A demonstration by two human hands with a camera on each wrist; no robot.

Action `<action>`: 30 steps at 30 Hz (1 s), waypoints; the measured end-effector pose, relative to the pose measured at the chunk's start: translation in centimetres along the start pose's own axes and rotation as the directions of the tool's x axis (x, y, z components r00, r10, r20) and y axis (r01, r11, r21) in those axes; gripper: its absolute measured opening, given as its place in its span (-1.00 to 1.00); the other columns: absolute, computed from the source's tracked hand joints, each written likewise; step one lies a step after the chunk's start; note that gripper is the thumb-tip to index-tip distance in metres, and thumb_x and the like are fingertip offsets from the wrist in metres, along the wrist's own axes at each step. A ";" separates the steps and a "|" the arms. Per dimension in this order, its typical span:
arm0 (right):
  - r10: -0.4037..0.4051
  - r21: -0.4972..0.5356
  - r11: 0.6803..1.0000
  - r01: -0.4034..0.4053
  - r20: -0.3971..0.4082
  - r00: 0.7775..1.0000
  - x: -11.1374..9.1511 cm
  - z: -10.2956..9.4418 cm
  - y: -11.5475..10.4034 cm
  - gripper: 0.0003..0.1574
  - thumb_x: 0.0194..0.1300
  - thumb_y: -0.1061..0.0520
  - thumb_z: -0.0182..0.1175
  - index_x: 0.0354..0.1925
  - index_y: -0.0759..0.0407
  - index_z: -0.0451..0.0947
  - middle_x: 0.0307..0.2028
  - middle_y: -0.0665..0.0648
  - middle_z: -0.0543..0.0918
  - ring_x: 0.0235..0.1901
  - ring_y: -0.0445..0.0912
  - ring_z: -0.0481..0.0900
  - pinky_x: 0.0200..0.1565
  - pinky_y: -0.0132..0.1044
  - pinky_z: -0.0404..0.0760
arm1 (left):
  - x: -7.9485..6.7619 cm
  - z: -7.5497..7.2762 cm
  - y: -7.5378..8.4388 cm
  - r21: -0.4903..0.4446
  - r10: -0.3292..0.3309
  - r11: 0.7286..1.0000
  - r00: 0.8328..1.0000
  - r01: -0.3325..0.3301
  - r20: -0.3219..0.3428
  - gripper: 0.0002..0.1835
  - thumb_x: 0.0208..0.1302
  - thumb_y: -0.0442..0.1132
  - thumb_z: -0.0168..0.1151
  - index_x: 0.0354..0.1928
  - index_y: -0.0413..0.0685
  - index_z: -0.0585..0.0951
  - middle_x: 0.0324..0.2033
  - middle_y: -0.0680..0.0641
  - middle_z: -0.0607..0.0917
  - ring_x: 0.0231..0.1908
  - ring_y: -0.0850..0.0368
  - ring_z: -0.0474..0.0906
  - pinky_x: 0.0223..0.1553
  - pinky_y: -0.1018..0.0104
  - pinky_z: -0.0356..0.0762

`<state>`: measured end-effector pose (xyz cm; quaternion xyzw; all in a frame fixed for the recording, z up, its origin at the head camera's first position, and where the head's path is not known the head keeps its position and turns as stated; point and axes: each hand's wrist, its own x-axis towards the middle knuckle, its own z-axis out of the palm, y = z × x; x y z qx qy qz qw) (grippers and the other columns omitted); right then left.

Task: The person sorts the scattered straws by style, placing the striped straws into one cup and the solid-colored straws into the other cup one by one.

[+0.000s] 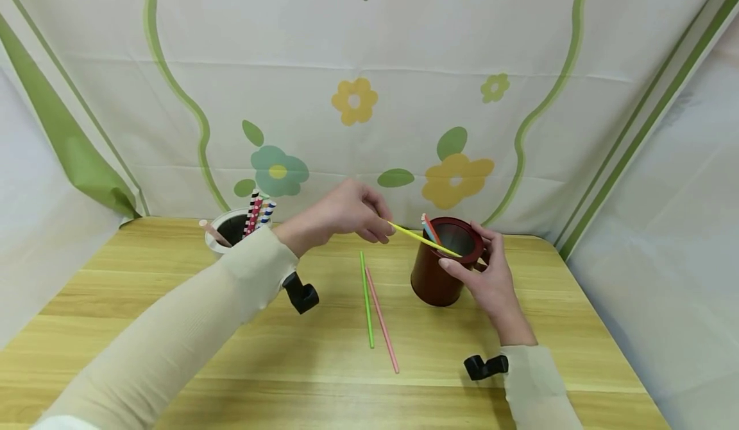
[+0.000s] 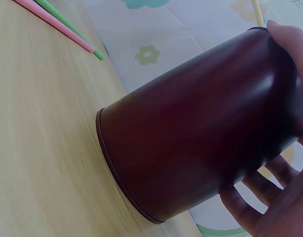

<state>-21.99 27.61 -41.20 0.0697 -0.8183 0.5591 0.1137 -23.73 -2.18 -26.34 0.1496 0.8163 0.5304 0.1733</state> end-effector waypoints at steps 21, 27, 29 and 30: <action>-0.008 -0.014 1.000 0.008 -0.002 1.000 0.0 0.1 0.0 0.05 0.41 0.19 0.44 0.65 -0.12 0.12 0.26 -0.18 0.45 0.12 -0.26 0.51 -0.01 -0.62 0.60 | 1.1 0.7 0.7 0.151 -0.015 0.989 0.998 0.006 0.055 -0.90 0.36 -0.37 0.46 -0.26 -0.31 0.82 -0.24 -0.30 0.87 -0.39 -0.04 0.86 -0.25 0.19 0.85; 0.001 0.001 1.000 -0.001 -0.006 1.000 0.1 0.1 0.0 0.06 0.40 0.21 0.44 0.65 -0.10 0.11 0.28 -0.16 0.44 0.13 -0.24 0.50 -0.01 -0.63 0.59 | 1.8 1.3 1.2 0.237 -0.002 0.971 0.999 -0.010 0.051 -0.88 0.38 -0.31 0.47 -0.31 -0.22 0.84 -0.22 -0.29 0.87 -0.47 0.03 0.82 -0.37 0.32 0.78; -0.002 0.000 1.000 0.002 -0.007 1.000 0.1 0.1 0.0 0.06 0.40 0.22 0.45 0.65 -0.10 0.12 0.28 -0.16 0.45 0.12 -0.24 0.51 -0.01 -0.62 0.58 | 2.0 1.6 1.3 0.242 -0.003 0.970 0.999 -0.006 0.038 -0.87 0.39 -0.30 0.46 -0.31 -0.20 0.84 -0.30 -0.23 0.86 -0.49 0.07 0.79 -0.37 0.33 0.77; -0.006 -0.003 1.000 0.006 -0.006 1.000 0.1 0.1 0.0 0.06 0.40 0.21 0.44 0.65 -0.09 0.11 0.28 -0.16 0.45 0.12 -0.23 0.51 -0.01 -0.62 0.58 | 2.1 1.7 1.3 0.237 -0.005 0.972 0.999 -0.003 0.032 -0.87 0.40 -0.29 0.46 -0.31 -0.20 0.84 -0.35 -0.19 0.85 -0.50 0.08 0.79 -0.38 0.34 0.77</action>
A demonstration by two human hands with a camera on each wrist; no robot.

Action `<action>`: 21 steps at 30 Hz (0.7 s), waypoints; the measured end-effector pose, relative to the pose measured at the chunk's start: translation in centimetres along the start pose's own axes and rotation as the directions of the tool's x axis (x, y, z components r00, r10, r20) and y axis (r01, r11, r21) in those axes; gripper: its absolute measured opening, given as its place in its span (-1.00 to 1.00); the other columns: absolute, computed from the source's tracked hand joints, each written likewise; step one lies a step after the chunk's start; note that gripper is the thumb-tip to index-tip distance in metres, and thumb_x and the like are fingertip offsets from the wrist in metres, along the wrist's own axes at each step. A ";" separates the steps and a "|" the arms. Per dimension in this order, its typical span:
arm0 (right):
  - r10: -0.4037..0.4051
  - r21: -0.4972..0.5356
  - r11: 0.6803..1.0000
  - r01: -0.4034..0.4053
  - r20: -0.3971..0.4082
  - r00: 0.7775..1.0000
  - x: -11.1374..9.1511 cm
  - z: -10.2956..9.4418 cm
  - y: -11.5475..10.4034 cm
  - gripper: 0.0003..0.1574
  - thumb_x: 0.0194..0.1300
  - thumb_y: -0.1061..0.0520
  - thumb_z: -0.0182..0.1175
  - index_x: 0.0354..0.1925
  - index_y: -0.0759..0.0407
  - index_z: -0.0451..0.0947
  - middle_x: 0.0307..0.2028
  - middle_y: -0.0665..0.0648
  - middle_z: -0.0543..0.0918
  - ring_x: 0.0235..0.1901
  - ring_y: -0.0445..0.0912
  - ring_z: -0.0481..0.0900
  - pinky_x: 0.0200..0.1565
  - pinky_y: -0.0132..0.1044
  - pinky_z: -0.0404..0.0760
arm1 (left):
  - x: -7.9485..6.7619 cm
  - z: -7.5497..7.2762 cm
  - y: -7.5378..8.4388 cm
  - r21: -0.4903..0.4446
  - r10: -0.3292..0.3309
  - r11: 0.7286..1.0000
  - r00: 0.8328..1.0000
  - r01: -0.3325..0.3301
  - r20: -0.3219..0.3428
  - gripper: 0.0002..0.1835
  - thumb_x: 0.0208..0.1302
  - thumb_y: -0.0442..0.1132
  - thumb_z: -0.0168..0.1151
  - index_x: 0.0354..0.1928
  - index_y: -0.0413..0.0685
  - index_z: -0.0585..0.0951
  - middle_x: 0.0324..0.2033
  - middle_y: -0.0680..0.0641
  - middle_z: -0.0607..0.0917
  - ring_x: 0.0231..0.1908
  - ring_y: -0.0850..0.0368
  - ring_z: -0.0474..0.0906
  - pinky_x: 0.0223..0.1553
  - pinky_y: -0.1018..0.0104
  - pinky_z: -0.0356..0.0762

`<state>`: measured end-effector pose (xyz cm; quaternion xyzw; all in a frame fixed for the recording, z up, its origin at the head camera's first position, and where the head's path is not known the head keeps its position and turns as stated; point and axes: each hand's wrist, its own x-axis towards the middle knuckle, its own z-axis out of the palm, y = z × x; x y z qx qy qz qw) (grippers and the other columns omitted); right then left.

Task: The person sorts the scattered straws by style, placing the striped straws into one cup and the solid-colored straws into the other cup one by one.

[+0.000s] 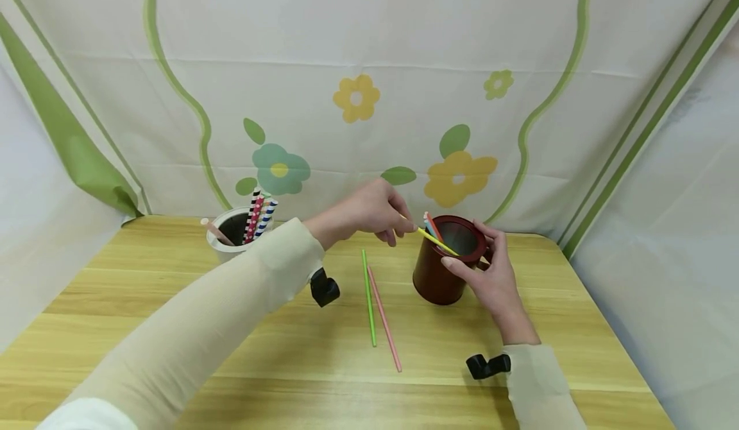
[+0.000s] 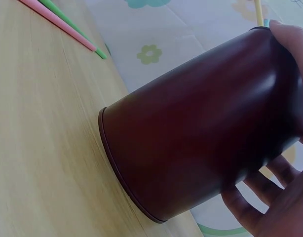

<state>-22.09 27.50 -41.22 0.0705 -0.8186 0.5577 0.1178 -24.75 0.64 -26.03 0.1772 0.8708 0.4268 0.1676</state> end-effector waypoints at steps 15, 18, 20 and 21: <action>-0.002 0.005 1.000 0.002 0.006 1.000 0.0 0.0 0.0 0.04 0.42 0.19 0.43 0.64 -0.14 0.11 0.28 -0.20 0.45 0.13 -0.23 0.51 0.00 -0.61 0.58 | 0.5 2.1 0.1 -0.092 -0.020 0.996 0.999 0.017 -0.027 -0.75 0.40 -0.30 0.46 -0.48 -0.22 0.78 -0.39 -0.24 0.83 -0.28 -0.15 0.87 -0.41 0.35 0.77; 0.005 0.014 1.000 -0.005 0.007 1.000 0.0 0.1 0.0 0.04 0.43 0.18 0.43 0.64 -0.14 0.11 0.27 -0.19 0.44 0.14 -0.23 0.50 0.01 -0.62 0.59 | 0.7 2.4 0.2 -0.090 -0.002 0.996 1.000 0.000 -0.030 -0.77 0.38 -0.30 0.47 -0.44 -0.29 0.80 -0.48 -0.18 0.80 -0.29 -0.17 0.86 -0.43 0.35 0.76; 0.006 0.017 1.000 -0.006 0.008 1.000 0.0 0.1 -0.1 0.04 0.43 0.18 0.43 0.64 -0.14 0.11 0.27 -0.18 0.44 0.14 -0.23 0.50 0.01 -0.63 0.59 | 0.7 2.6 0.3 -0.098 0.000 0.995 0.999 -0.004 -0.038 -0.80 0.37 -0.32 0.48 -0.37 -0.35 0.82 -0.48 -0.19 0.80 -0.31 -0.16 0.86 -0.44 0.35 0.76; 0.006 0.017 1.000 -0.007 0.009 1.000 -0.1 0.1 -0.1 0.04 0.43 0.18 0.43 0.64 -0.14 0.11 0.27 -0.18 0.44 0.14 -0.24 0.50 0.01 -0.63 0.59 | 0.7 2.6 0.3 -0.101 0.000 0.995 0.999 -0.004 -0.041 -0.81 0.37 -0.32 0.48 -0.34 -0.37 0.82 -0.46 -0.21 0.81 -0.31 -0.16 0.86 -0.45 0.35 0.76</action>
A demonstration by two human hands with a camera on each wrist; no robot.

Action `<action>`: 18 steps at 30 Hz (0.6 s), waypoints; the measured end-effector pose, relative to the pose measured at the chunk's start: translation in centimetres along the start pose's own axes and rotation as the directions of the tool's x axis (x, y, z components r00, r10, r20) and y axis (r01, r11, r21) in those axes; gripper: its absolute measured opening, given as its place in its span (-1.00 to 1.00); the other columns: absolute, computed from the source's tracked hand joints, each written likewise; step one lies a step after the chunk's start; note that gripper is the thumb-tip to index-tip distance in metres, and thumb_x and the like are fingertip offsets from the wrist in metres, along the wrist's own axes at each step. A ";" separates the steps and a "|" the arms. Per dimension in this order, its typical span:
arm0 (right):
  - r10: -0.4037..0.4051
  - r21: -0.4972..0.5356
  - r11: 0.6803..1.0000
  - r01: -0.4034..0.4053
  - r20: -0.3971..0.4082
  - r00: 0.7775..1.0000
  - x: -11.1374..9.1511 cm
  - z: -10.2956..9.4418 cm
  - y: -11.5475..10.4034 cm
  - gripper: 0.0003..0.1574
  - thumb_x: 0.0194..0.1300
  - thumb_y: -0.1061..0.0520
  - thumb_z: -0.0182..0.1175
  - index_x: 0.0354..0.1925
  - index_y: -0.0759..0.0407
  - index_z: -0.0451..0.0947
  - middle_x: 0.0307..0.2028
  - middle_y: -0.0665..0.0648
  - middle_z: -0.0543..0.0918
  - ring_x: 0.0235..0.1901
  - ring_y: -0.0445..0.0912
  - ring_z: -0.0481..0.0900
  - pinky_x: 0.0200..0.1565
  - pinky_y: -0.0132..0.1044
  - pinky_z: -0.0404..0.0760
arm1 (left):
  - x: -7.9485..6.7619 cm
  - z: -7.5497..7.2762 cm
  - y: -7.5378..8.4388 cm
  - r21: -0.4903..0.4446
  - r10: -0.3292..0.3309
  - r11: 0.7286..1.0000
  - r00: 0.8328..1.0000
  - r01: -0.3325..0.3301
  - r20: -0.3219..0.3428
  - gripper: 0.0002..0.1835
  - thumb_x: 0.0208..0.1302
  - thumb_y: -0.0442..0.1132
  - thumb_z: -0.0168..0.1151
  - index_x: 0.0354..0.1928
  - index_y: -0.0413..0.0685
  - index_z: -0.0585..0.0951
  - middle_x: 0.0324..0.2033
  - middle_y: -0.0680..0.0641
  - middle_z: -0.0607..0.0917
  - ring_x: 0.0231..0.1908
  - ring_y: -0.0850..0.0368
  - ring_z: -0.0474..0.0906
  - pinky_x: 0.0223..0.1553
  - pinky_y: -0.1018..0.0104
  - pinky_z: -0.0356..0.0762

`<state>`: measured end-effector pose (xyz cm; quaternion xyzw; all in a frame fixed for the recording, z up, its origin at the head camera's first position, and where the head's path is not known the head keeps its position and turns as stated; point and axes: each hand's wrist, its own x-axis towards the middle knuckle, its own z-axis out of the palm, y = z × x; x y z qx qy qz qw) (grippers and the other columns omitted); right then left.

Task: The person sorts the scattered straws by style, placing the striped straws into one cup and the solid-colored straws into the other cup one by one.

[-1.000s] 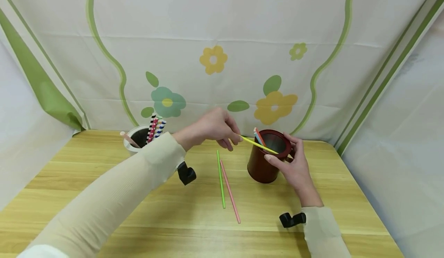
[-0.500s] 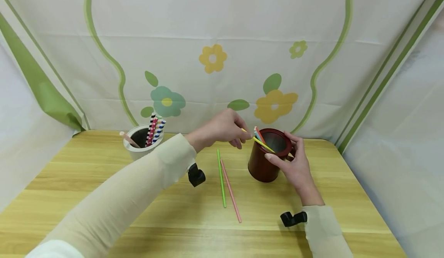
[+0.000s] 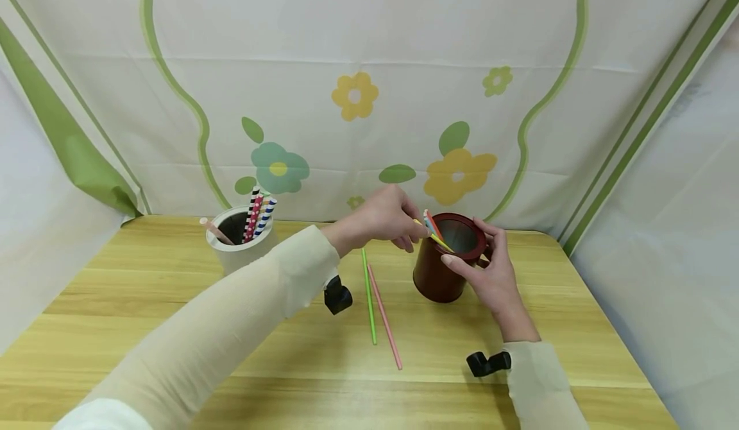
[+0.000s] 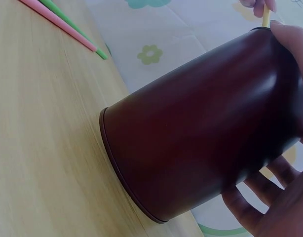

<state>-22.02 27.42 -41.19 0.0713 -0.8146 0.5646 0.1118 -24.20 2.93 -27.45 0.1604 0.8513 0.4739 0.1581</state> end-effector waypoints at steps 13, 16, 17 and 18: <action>-0.011 -0.014 1.000 0.011 -0.005 1.000 0.0 0.0 0.0 0.04 0.42 0.19 0.43 0.64 -0.12 0.11 0.26 -0.17 0.45 0.14 -0.24 0.51 0.01 -0.62 0.59 | 0.3 0.4 -0.7 -0.055 -0.024 0.998 0.999 0.022 -0.042 -0.81 0.39 -0.26 0.49 -0.22 -0.32 0.84 -0.35 -0.18 0.83 -0.34 -0.08 0.85 -0.31 0.30 0.81; -0.010 -0.002 1.000 0.010 -0.005 1.000 0.0 0.0 0.0 0.04 0.41 0.20 0.44 0.64 -0.11 0.12 0.26 -0.17 0.45 0.15 -0.24 0.51 0.01 -0.63 0.59 | 0.2 0.4 -0.8 -0.073 -0.028 0.997 0.999 0.026 -0.034 -0.80 0.39 -0.27 0.49 -0.20 -0.34 0.83 -0.28 -0.23 0.85 -0.27 -0.13 0.86 -0.21 0.22 0.84; -0.008 0.001 1.000 0.008 -0.006 1.000 0.0 0.0 0.0 0.03 0.41 0.20 0.44 0.63 -0.11 0.13 0.27 -0.17 0.45 0.16 -0.23 0.51 0.02 -0.63 0.60 | 0.2 0.4 -0.9 -0.078 -0.028 0.997 0.999 0.026 -0.031 -0.80 0.39 -0.27 0.49 -0.20 -0.34 0.83 -0.26 -0.25 0.85 -0.26 -0.14 0.87 -0.20 0.21 0.84; -0.008 0.006 1.000 0.008 -0.005 1.000 0.0 0.0 0.0 0.03 0.41 0.21 0.44 0.63 -0.11 0.13 0.27 -0.17 0.45 0.16 -0.23 0.51 0.02 -0.63 0.60 | 0.2 0.4 -0.9 -0.085 -0.027 0.996 0.999 0.024 -0.028 -0.80 0.39 -0.28 0.49 -0.20 -0.35 0.82 -0.23 -0.28 0.85 -0.24 -0.16 0.87 -0.21 0.22 0.84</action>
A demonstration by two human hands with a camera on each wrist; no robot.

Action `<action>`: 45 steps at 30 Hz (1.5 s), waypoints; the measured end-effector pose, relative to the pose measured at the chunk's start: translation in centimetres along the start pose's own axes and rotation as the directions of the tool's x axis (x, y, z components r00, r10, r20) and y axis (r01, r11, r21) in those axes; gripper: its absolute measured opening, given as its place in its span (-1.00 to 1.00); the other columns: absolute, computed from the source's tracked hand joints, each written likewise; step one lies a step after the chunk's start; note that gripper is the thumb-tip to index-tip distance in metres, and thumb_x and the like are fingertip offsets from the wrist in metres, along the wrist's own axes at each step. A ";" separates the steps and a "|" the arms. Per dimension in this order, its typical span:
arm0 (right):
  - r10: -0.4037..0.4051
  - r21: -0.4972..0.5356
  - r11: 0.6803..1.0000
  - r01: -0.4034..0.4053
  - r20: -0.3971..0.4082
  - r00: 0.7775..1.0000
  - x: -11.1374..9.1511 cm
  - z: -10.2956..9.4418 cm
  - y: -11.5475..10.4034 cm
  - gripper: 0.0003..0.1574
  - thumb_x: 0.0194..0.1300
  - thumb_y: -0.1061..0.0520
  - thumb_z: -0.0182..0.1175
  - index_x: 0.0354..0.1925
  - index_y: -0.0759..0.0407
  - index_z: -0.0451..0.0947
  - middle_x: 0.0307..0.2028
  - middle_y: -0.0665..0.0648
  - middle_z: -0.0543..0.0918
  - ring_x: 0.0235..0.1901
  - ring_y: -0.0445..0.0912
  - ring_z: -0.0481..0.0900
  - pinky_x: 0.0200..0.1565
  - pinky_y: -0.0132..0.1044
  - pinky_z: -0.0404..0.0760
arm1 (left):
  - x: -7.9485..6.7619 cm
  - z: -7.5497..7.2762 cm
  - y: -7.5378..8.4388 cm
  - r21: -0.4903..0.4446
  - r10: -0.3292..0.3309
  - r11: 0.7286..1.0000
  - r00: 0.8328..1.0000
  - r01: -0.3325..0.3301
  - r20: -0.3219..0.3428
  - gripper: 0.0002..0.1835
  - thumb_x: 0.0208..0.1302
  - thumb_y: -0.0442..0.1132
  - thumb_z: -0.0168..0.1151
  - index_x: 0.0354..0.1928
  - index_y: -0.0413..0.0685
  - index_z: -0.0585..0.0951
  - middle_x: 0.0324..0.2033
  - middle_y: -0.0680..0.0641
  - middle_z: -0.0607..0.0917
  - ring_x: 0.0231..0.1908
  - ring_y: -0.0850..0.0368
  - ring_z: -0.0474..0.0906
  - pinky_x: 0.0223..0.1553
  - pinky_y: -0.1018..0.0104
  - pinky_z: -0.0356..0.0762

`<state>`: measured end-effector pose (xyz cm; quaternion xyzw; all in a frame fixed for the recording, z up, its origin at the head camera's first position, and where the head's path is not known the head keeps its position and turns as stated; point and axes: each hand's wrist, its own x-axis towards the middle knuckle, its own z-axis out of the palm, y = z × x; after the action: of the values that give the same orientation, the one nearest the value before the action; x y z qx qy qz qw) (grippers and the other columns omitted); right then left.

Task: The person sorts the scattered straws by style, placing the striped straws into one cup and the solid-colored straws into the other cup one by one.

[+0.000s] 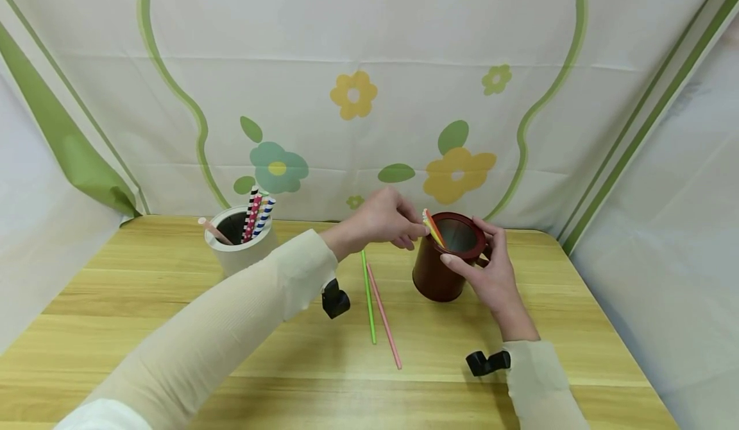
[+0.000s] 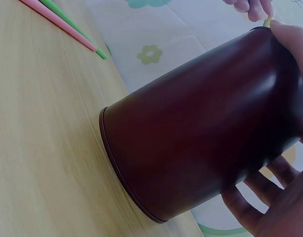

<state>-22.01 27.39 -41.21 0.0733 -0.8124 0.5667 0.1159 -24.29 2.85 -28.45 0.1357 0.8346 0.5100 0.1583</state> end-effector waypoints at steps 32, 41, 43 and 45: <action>-0.006 -0.031 0.999 0.006 0.005 1.000 0.0 0.0 0.1 0.06 0.42 0.19 0.43 0.65 -0.14 0.10 0.34 -0.06 0.44 0.19 -0.14 0.51 0.01 -0.61 0.59 | -2.8 -1.7 -7.8 -0.206 -0.034 0.977 0.989 0.064 0.146 -0.88 0.38 -0.26 0.49 -0.17 -0.18 0.82 -0.10 -0.21 0.87 -0.23 0.02 0.86 0.04 0.06 0.82; -0.003 -0.030 1.000 0.004 0.006 1.000 -0.1 0.0 0.0 0.06 0.42 0.19 0.43 0.65 -0.14 0.10 0.32 -0.08 0.44 0.18 -0.15 0.50 0.00 -0.61 0.59 | -3.3 -1.5 -12.8 -0.247 -0.129 0.959 0.990 0.140 0.059 -0.82 0.37 -0.23 0.51 -0.14 -0.23 0.81 -0.18 -0.18 0.85 -0.22 -0.03 0.84 0.04 0.04 0.81; -0.003 -0.033 0.999 0.003 0.006 1.000 -0.1 0.0 0.0 0.05 0.42 0.19 0.43 0.65 -0.14 0.10 0.31 -0.10 0.44 0.18 -0.15 0.51 0.00 -0.61 0.59 | -3.3 -1.4 -13.6 -0.256 -0.155 0.953 0.987 0.161 0.043 -0.81 0.37 -0.23 0.51 -0.13 -0.23 0.80 -0.19 -0.17 0.85 -0.24 -0.02 0.83 0.00 0.10 0.82; -0.005 -0.035 0.999 0.005 0.005 1.000 -0.2 0.0 0.0 0.05 0.42 0.19 0.43 0.65 -0.13 0.10 0.31 -0.10 0.44 0.18 -0.14 0.51 0.00 -0.62 0.59 | -3.3 -1.3 -14.3 -0.262 -0.182 0.948 0.983 0.182 0.021 -0.81 0.37 -0.23 0.51 -0.13 -0.22 0.81 -0.20 -0.16 0.86 -0.24 0.00 0.83 -0.04 0.16 0.82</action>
<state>-21.84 27.43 -41.23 0.0748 -0.8222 0.5521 0.1165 -22.71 -5.89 -40.25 0.0351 0.7687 0.5997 0.2198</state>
